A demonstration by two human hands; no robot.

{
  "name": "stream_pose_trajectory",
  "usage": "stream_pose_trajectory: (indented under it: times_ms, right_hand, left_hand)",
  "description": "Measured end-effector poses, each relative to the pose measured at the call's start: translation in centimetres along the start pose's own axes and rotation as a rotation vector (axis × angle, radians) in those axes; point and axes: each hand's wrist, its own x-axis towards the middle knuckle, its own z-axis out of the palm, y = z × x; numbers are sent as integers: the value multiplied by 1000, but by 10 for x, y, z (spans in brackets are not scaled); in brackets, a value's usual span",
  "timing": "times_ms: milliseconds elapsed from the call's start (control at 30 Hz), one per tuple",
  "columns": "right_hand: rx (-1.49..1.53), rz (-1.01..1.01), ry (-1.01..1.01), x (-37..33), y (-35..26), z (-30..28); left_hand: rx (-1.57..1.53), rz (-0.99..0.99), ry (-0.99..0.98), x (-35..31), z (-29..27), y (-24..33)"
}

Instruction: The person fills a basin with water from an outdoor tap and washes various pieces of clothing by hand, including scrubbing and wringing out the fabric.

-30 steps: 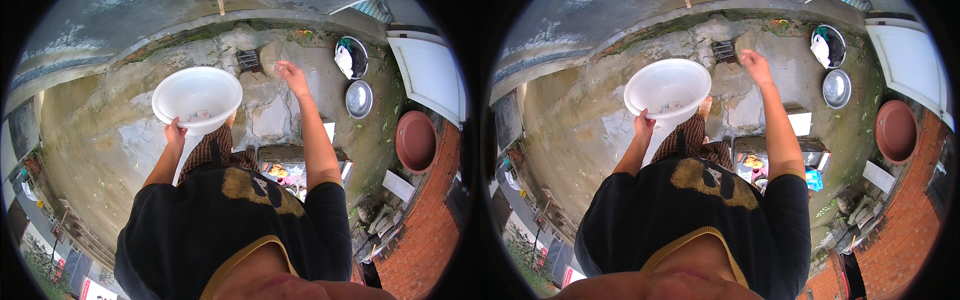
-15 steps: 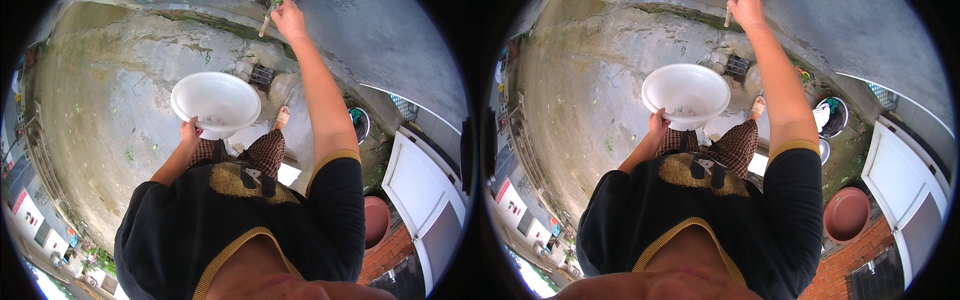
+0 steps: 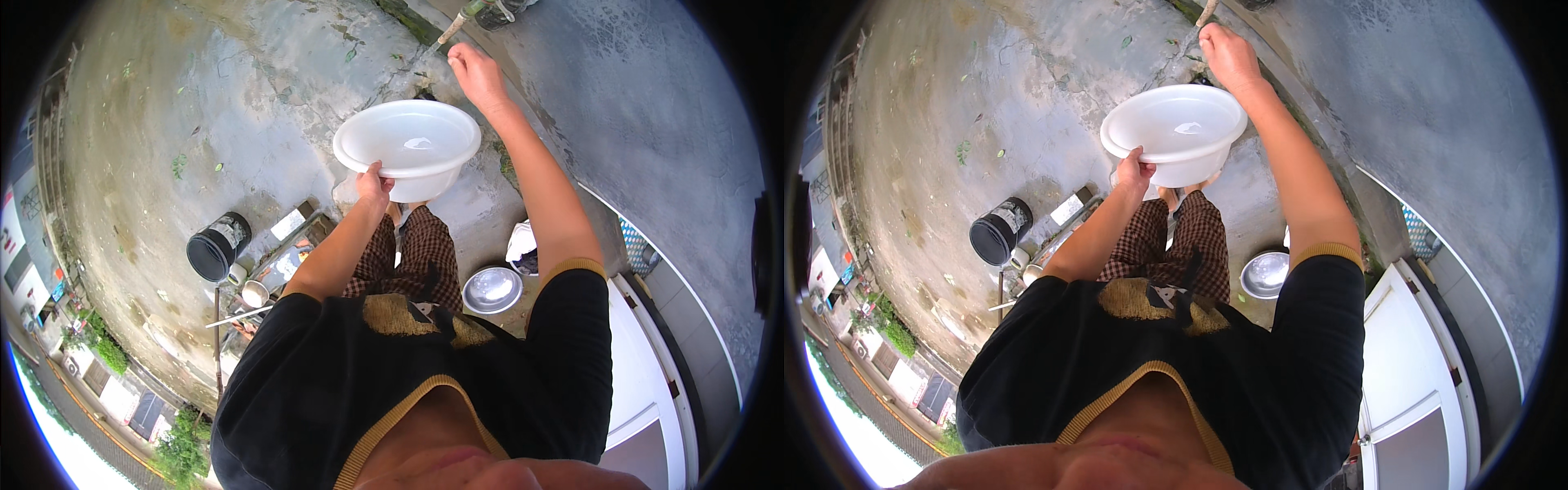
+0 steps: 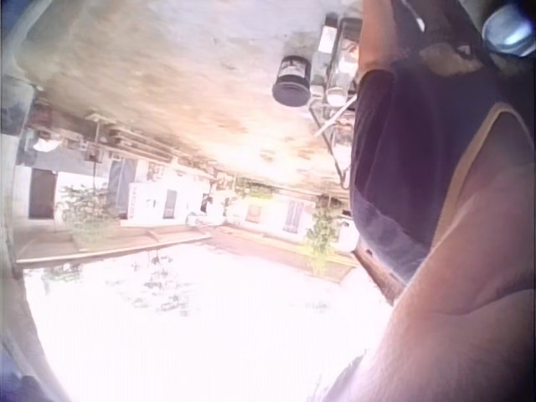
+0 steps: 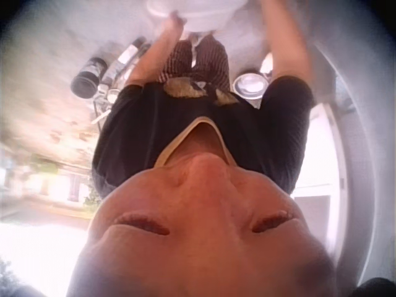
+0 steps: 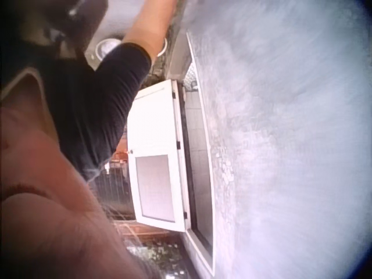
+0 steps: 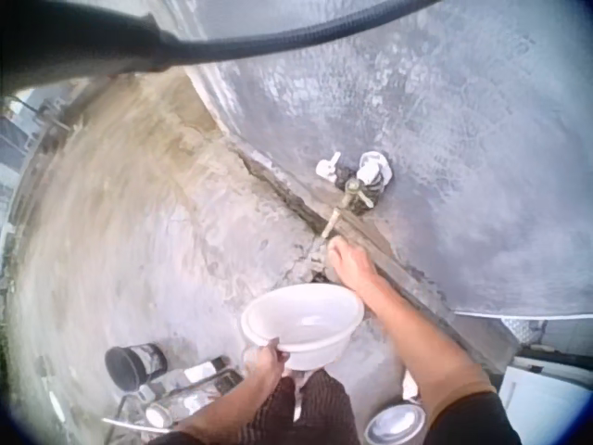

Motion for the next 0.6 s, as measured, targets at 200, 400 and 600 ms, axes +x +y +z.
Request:
stream_pose_trajectory:
  times_ms: [200, 400, 600]
  right_hand:
    - [-1028, -704, -130, 61, -24, 4]
    - [-1362, -298, -733, 96, -23, 46]
    - [-1295, -295, -757, 111, -10, 51]
  left_hand:
    - [-7, -41, -3, -9, 17, -30]
    - [-53, -55, -2, -14, 7, -34]
    - [-29, -67, -61, -1, -16, -41]
